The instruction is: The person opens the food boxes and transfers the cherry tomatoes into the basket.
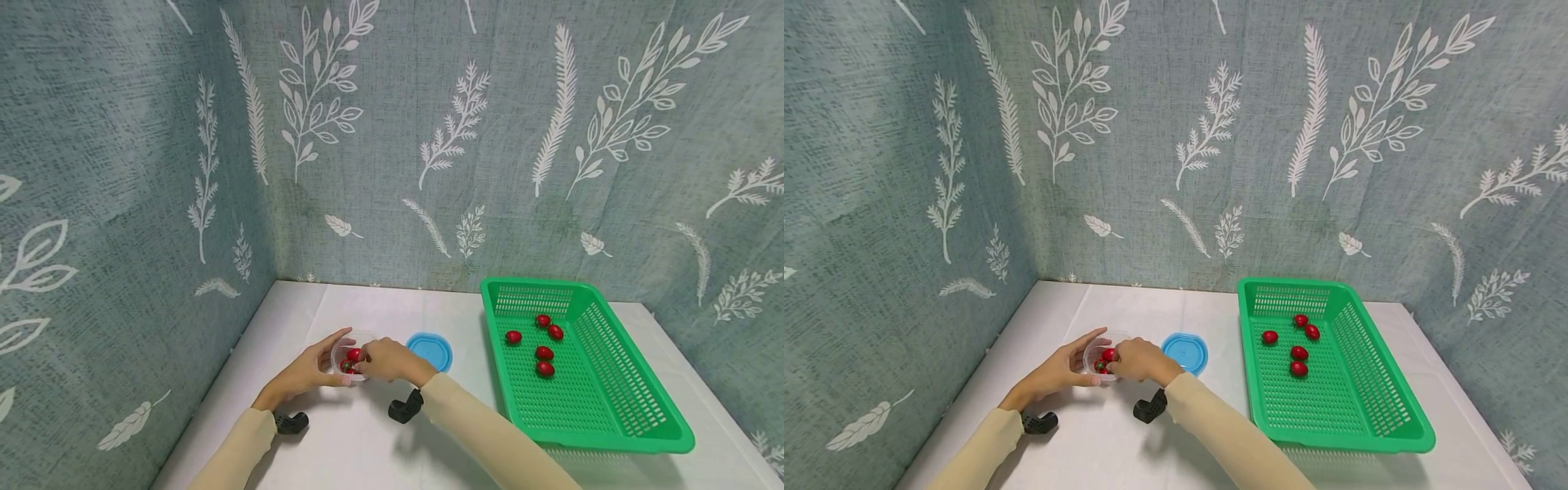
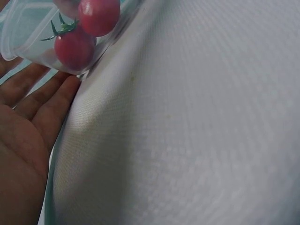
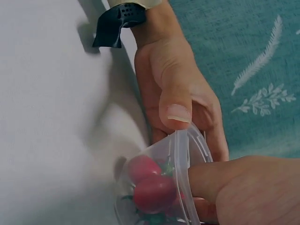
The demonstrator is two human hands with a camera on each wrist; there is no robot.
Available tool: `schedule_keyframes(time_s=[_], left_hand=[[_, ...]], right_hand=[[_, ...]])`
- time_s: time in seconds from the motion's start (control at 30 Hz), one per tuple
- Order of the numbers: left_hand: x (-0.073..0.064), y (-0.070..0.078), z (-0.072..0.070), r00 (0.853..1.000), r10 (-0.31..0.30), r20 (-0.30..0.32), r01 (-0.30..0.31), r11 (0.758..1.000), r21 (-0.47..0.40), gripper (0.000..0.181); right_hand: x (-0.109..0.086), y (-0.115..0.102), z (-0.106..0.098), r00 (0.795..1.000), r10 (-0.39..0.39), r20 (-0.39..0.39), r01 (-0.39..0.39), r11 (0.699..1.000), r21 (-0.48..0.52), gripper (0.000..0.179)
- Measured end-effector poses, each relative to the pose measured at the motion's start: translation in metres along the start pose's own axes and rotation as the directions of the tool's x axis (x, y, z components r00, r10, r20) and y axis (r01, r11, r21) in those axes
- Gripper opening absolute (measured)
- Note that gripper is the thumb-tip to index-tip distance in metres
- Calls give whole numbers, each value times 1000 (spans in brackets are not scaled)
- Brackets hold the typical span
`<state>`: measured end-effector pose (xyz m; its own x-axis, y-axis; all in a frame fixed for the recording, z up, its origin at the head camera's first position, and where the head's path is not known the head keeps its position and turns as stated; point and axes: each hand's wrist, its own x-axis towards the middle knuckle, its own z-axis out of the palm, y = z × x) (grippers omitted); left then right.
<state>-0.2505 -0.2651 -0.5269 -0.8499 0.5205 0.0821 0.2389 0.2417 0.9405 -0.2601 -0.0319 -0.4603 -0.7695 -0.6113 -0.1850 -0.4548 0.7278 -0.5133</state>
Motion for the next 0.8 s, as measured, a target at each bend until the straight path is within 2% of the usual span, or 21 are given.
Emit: schedule_keyframes(time_s=[0.13,0.37,0.57,0.8], left_hand=[[-1,0,1,1000,0,6,0,1000,-2,102],[-1,-1,1,1000,0,7,0,1000,-10,102],[-2,0,2,999,-35,-14,35,999,10,103],[0,0,1,998,-64,-28,64,998,13,104]], right_hand=[[-1,0,0,999,-37,-6,38,999,31,23],[0,7,-2,996,-85,-12,86,985,147,19],[-1,11,-4,996,-42,-80,63,958,279,25],[-1,13,0,991,-21,-136,63,946,318,22]])
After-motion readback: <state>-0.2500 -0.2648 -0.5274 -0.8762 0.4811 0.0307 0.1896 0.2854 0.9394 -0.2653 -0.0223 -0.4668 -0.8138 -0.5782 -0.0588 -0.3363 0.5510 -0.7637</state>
